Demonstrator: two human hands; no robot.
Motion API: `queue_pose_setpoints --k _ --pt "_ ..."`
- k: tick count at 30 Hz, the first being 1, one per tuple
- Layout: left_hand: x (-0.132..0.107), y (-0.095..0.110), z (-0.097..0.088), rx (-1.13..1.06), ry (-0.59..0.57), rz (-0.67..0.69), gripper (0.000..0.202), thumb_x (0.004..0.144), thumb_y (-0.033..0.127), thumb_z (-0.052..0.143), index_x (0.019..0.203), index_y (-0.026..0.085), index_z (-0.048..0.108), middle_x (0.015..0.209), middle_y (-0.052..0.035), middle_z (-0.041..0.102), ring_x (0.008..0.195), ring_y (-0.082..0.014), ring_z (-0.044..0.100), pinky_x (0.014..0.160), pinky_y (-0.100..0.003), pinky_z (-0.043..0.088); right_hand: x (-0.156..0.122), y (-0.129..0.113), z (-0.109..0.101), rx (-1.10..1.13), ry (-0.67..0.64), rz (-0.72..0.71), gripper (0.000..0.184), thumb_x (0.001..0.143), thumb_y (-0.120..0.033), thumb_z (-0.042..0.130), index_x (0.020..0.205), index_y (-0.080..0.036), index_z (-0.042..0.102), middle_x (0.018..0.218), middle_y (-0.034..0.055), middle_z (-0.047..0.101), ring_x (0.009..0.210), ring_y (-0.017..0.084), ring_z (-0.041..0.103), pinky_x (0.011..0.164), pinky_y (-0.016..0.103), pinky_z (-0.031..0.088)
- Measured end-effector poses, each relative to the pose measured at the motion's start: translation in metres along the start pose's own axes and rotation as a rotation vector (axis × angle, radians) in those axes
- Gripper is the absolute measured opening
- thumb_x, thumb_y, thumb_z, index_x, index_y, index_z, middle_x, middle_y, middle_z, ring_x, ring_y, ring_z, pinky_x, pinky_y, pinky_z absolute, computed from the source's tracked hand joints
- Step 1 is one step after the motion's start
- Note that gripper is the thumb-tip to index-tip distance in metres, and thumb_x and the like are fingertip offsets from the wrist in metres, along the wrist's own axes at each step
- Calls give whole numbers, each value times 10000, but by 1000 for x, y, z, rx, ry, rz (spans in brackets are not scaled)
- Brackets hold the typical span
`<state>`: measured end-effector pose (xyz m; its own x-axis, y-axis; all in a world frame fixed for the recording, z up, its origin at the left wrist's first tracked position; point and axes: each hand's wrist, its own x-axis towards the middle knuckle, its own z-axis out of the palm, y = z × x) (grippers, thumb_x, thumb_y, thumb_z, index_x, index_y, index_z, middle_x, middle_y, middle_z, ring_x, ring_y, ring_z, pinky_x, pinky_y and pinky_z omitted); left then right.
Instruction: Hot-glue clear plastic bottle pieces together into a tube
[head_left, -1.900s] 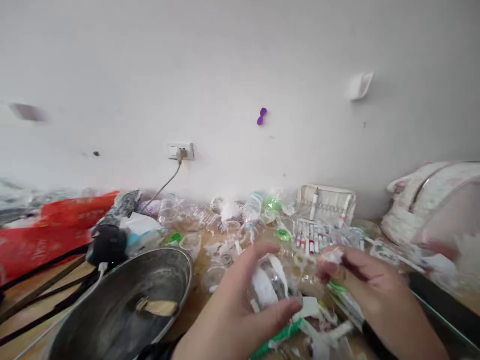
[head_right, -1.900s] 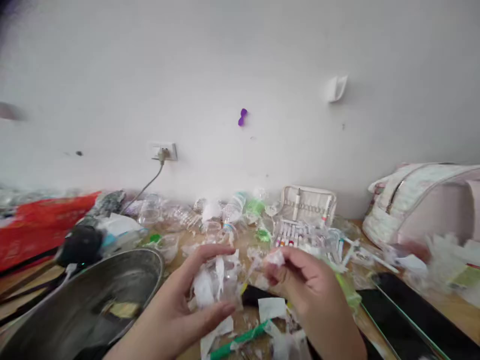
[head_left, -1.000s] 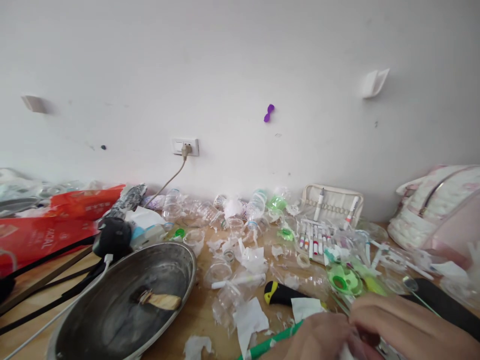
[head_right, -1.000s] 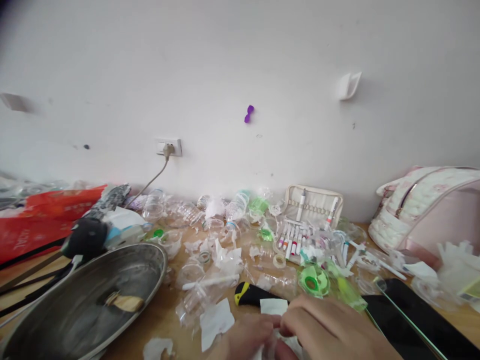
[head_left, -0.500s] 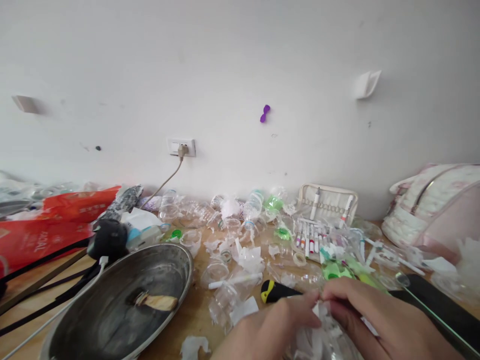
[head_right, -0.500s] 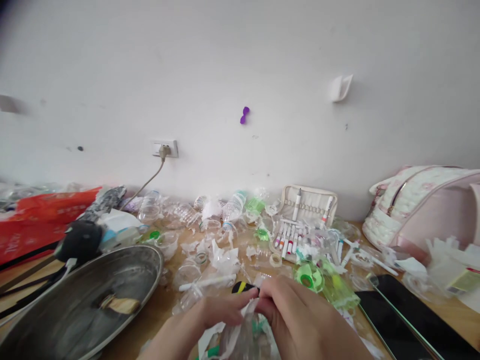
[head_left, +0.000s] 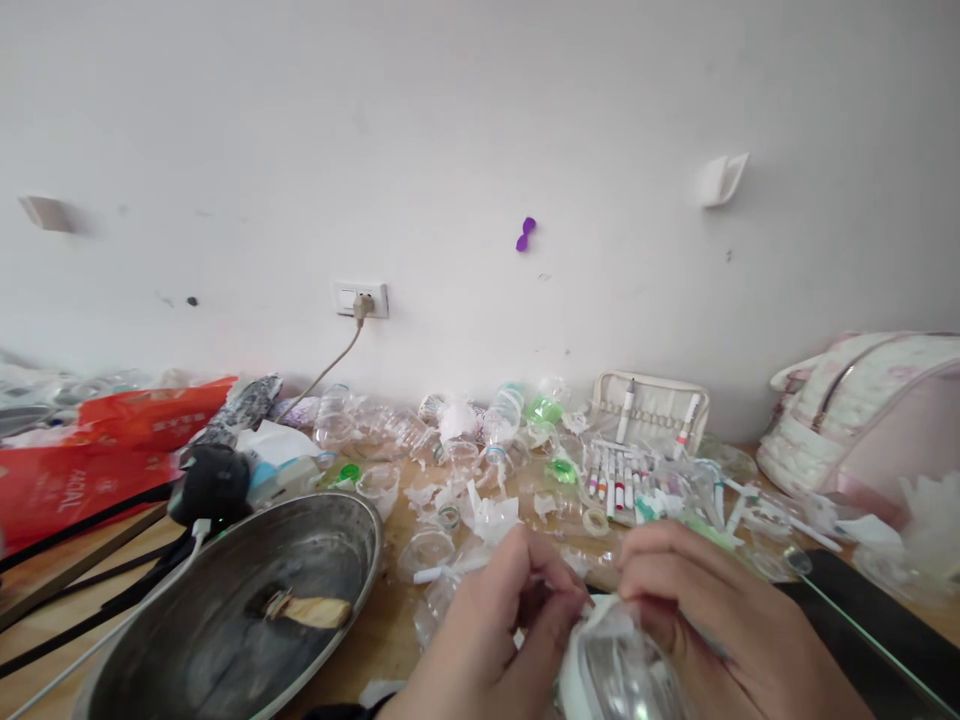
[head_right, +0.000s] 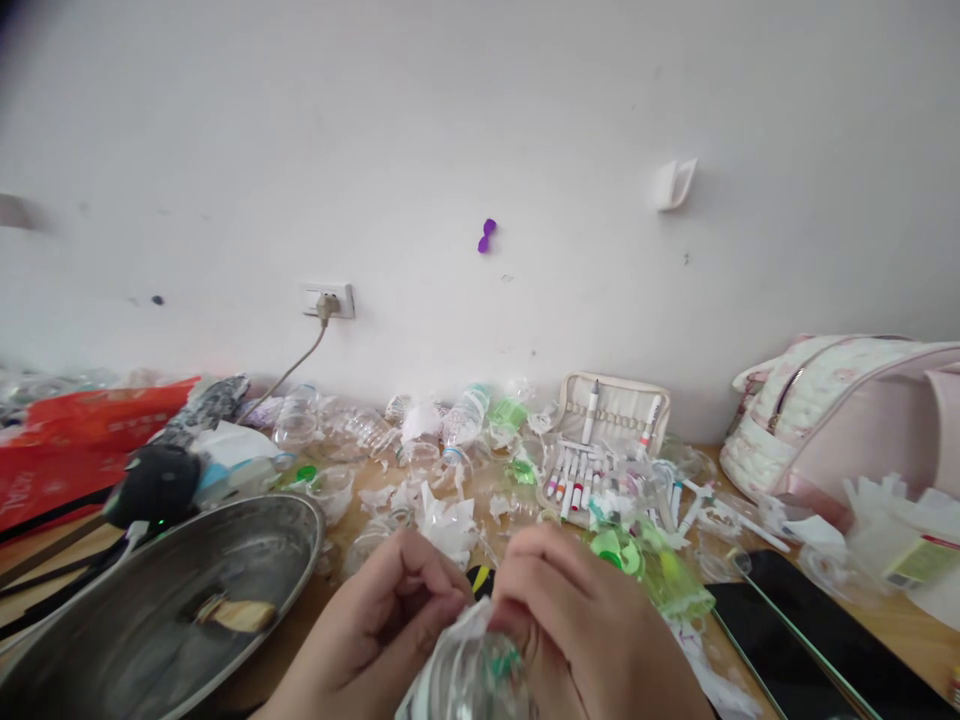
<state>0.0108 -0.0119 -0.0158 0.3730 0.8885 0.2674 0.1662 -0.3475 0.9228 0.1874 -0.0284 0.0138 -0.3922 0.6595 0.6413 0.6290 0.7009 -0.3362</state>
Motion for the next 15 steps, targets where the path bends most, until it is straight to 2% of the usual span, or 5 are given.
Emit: queue_pose_setpoints --k 3,7,11,13,15 --pt "6 -5 -3 -8 -9 15 97 854 245 416 769 224 458 681 29 537 632 -108 499 581 -225 407 4 3 5 84 -6 53 135 890 -174 410 801 -213 504 761 -15 523 676 103 553 614 192 455" --pt "8 -1 -13 23 30 45 183 887 241 356 733 221 453 642 47 512 606 -97 477 586 -221 389 7 4 12 159 -29 -30 179 870 -117 408 724 -199 471 664 -28 491 591 94 501 539 178 423" --pt "4 10 -23 80 81 45 171 892 291 334 789 232 458 671 44 504 627 -103 500 602 -221 412 5 2 13 168 15 -94 190 897 -162 425 743 -200 531 666 -24 524 593 82 521 546 162 414" --pt "3 17 -26 184 16 65 206 872 381 347 867 228 484 708 28 524 650 -116 518 601 -222 429 2 0 13 90 56 -91 232 920 -235 406 753 -219 566 691 -14 547 610 97 533 541 183 413" --pt "3 22 -27 282 -150 98 343 788 532 422 845 209 524 691 18 550 607 -126 522 535 -212 427 -2 -3 12 -16 85 -100 276 921 -374 395 763 -243 580 699 -9 563 602 114 537 523 212 412"
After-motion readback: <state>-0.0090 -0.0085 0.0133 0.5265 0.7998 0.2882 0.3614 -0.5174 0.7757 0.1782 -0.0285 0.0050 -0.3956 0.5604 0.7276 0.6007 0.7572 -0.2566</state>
